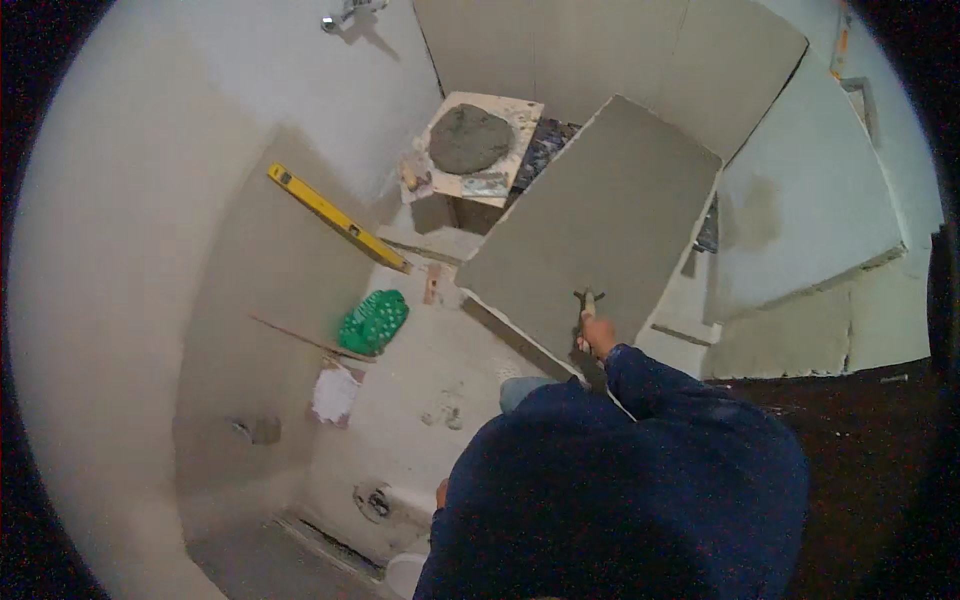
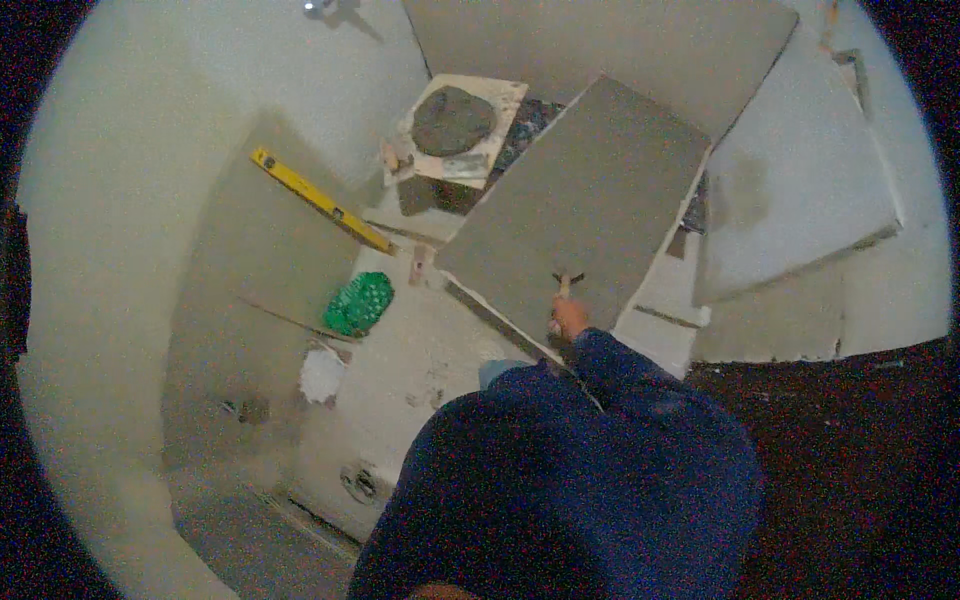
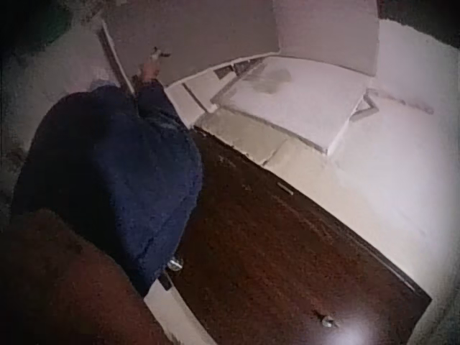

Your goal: The person spreads mortar over the back of a large tile using a trowel, then scrapes grooves across the mortar using a notched trowel.

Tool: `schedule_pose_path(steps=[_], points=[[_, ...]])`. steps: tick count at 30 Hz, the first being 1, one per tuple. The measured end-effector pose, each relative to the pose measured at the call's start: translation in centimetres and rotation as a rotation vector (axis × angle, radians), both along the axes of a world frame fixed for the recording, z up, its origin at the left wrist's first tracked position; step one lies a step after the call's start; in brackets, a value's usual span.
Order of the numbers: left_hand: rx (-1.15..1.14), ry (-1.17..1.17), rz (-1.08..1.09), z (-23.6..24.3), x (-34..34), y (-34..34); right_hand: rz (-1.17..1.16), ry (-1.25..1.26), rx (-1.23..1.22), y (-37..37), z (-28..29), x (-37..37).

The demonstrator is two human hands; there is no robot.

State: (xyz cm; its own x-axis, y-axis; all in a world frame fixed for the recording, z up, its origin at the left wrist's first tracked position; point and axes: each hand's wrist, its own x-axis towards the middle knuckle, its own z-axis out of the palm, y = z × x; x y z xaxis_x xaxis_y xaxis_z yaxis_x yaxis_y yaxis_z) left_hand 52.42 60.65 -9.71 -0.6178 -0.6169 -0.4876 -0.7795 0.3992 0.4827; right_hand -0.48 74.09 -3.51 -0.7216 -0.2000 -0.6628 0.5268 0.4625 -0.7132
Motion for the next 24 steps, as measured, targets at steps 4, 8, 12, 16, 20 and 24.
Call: schedule_pose_path(steps=[4, 8, 12, 16, 20, 24], points=[[0.003, -0.071, 0.009, 2.2, -1.1, -7.6, -0.018, 0.035, -0.002, -6.7, -2.8, -2.5], [-0.026, -0.117, -0.084, 3.7, -4.7, -17.3, 0.057, 0.26, -0.136, -11.7, -6.0, -5.4], [-0.209, -0.119, -0.127, 5.0, -6.0, -29.2, -0.064, 0.028, -0.289, -17.6, 0.2, -3.7], [-0.3, 0.094, 0.135, 11.0, -13.3, -46.4, 0.162, 0.314, -0.064, -18.9, -0.7, -4.0], [-0.363, 0.623, 0.288, 30.0, -29.8, -59.7, 0.123, 0.346, -0.029, -17.0, -5.9, -5.3], [-1.127, 0.912, -0.04, 47.8, -40.7, -68.9, -0.251, 0.092, -0.137, -20.6, -1.3, -5.2]])
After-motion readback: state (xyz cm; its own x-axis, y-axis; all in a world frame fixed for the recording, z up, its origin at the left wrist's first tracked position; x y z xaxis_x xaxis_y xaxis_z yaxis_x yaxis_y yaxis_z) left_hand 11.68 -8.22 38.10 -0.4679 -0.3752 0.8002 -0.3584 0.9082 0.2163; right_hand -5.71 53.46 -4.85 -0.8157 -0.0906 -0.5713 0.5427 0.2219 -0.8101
